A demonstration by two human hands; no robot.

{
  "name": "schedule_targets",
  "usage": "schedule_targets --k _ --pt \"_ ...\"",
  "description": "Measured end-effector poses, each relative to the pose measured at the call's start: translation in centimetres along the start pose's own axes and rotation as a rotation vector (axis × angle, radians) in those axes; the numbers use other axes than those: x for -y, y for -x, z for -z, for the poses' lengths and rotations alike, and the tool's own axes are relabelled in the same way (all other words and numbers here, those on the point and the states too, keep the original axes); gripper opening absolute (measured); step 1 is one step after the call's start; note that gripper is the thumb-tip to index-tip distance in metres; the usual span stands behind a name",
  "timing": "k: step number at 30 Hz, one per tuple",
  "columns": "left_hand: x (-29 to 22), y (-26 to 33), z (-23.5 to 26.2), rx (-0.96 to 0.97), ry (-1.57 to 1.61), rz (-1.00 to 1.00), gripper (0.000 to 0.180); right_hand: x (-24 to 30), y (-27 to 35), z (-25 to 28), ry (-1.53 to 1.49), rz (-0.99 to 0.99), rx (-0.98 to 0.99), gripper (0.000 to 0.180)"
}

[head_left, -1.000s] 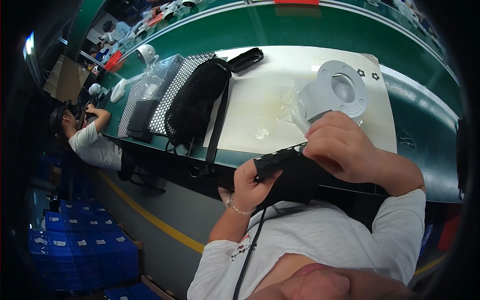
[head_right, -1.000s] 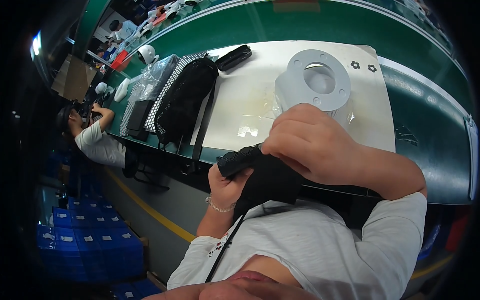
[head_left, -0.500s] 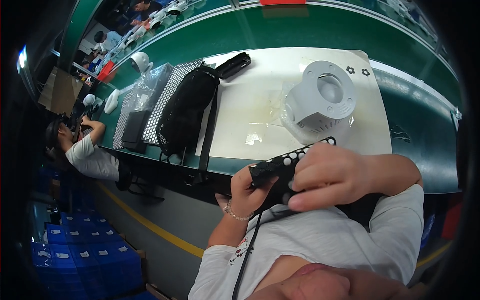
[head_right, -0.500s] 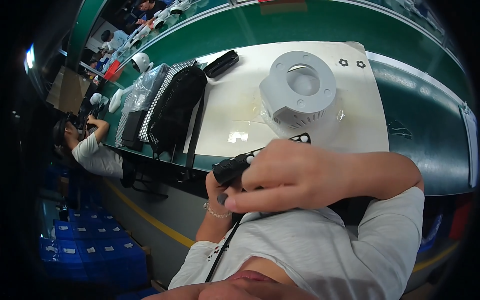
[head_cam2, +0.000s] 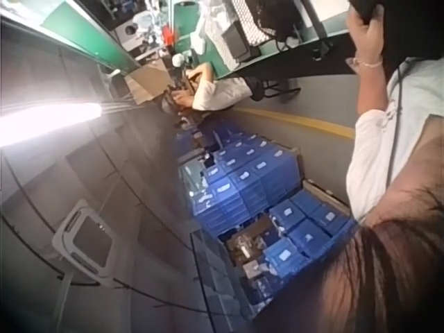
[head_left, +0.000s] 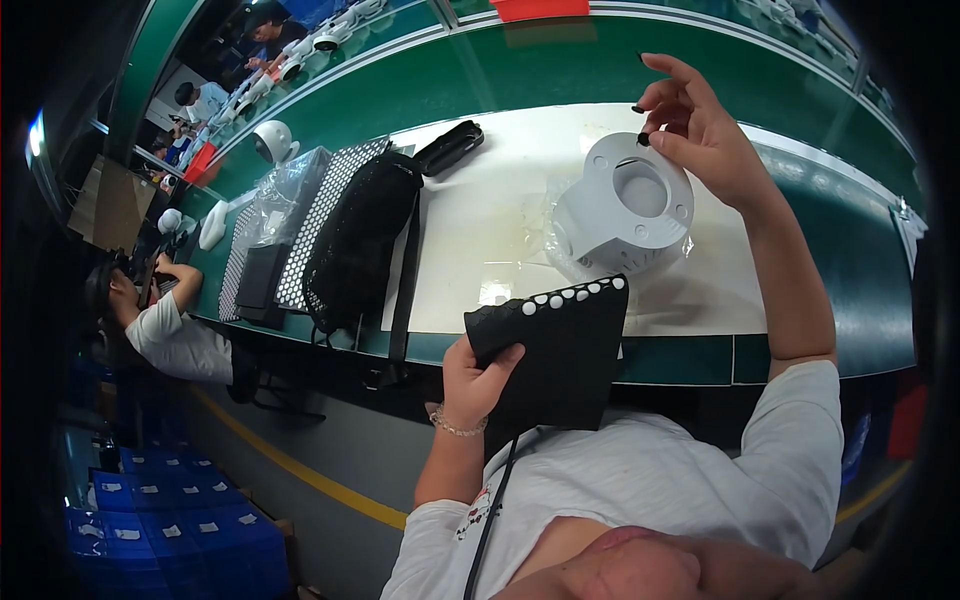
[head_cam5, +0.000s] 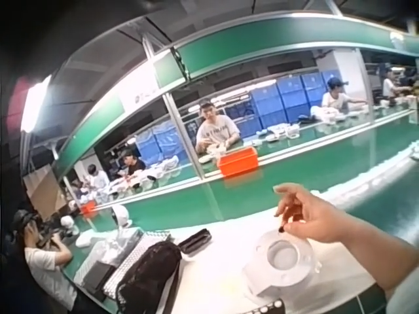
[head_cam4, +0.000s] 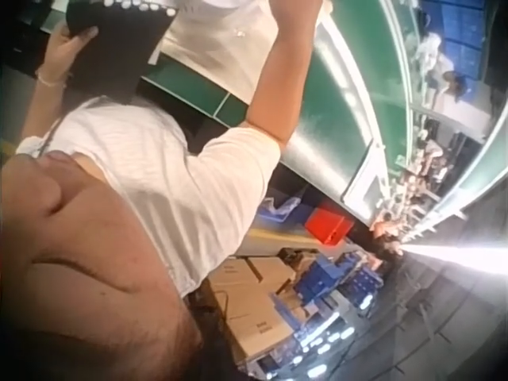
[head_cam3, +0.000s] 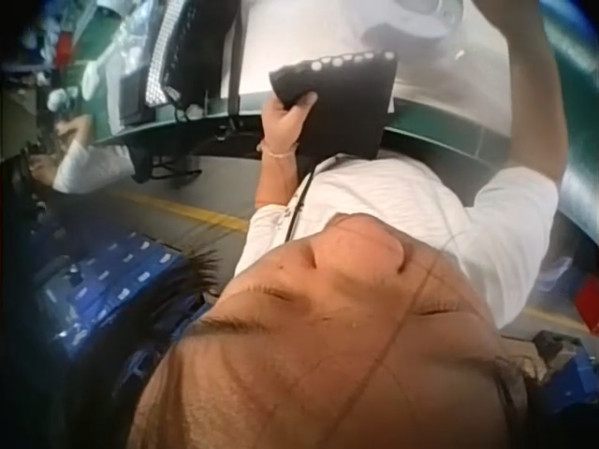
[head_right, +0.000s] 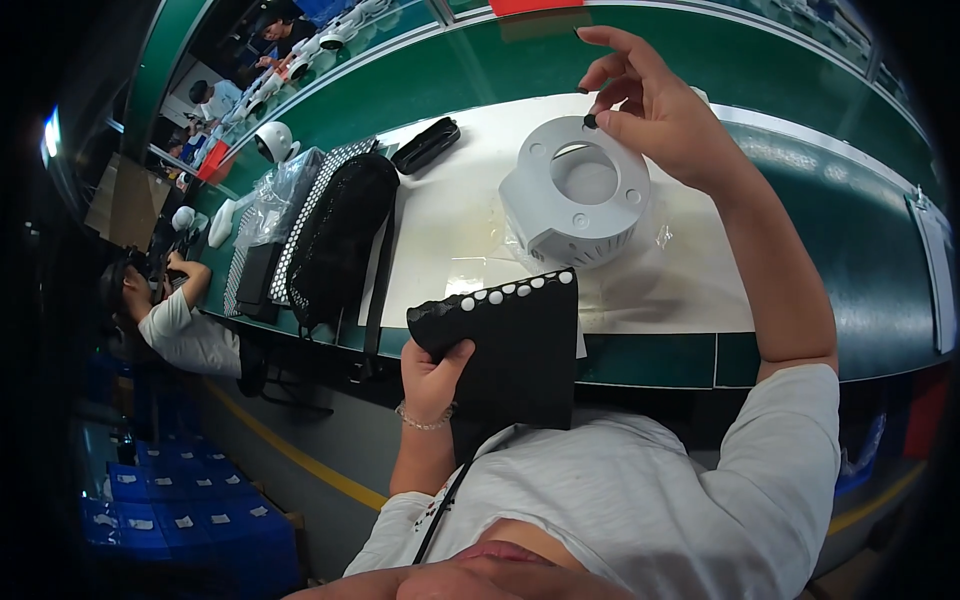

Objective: Assembling components of security camera housings on a production line.

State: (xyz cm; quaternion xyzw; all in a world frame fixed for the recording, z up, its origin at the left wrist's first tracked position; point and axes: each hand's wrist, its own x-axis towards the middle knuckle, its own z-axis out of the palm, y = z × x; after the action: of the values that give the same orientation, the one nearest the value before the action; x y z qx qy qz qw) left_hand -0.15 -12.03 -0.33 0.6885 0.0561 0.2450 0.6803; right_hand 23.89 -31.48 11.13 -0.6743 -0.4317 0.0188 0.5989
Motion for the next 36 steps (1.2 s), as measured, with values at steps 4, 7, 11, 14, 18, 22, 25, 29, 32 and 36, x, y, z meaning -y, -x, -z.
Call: schedule_targets --k 4,7,11,14,18,22,25,29,32,36 --pt "-0.2 -0.2 0.0 0.027 -0.032 0.012 0.023 -0.1 0.2 -0.2 0.012 0.057 -0.024 0.055" --pt "-0.3 -0.2 -0.1 0.027 -0.046 0.027 0.024 0.7 0.5 -0.4 0.175 0.116 -0.002 0.058" --pt "-0.2 -0.3 -0.2 0.038 -0.035 0.046 0.024 1.9 1.4 -0.9 0.562 0.326 0.037 0.063" --pt "0.0 -0.2 0.0 0.056 -0.049 0.053 0.024 3.3 1.9 -1.4 0.774 0.419 0.091 0.061" --pt "-0.1 -0.1 -0.1 0.054 -0.056 0.037 0.024 4.4 2.2 -1.6 0.798 0.335 0.117 0.058" --pt "-0.3 -0.1 -0.3 0.057 -0.044 0.042 0.023 2.4 1.1 -2.2 0.545 0.278 -0.006 0.054" --pt "-0.2 -0.2 -0.4 0.07 -0.063 0.023 0.022 2.4 0.1 -2.4 0.246 0.099 0.052 0.049" --pt "-0.1 -0.2 -0.3 0.066 -0.067 0.026 0.022 2.1 -0.4 -2.6 0.035 -0.112 0.209 0.048" --pt "0.0 -0.2 -0.2 0.068 -0.072 0.019 0.021 1.9 -0.3 -2.2 0.067 -0.062 0.27 0.046" --pt "-0.1 -0.2 -0.2 0.071 -0.08 0.012 0.021 1.8 -0.2 -1.5 0.072 0.011 0.321 0.044"
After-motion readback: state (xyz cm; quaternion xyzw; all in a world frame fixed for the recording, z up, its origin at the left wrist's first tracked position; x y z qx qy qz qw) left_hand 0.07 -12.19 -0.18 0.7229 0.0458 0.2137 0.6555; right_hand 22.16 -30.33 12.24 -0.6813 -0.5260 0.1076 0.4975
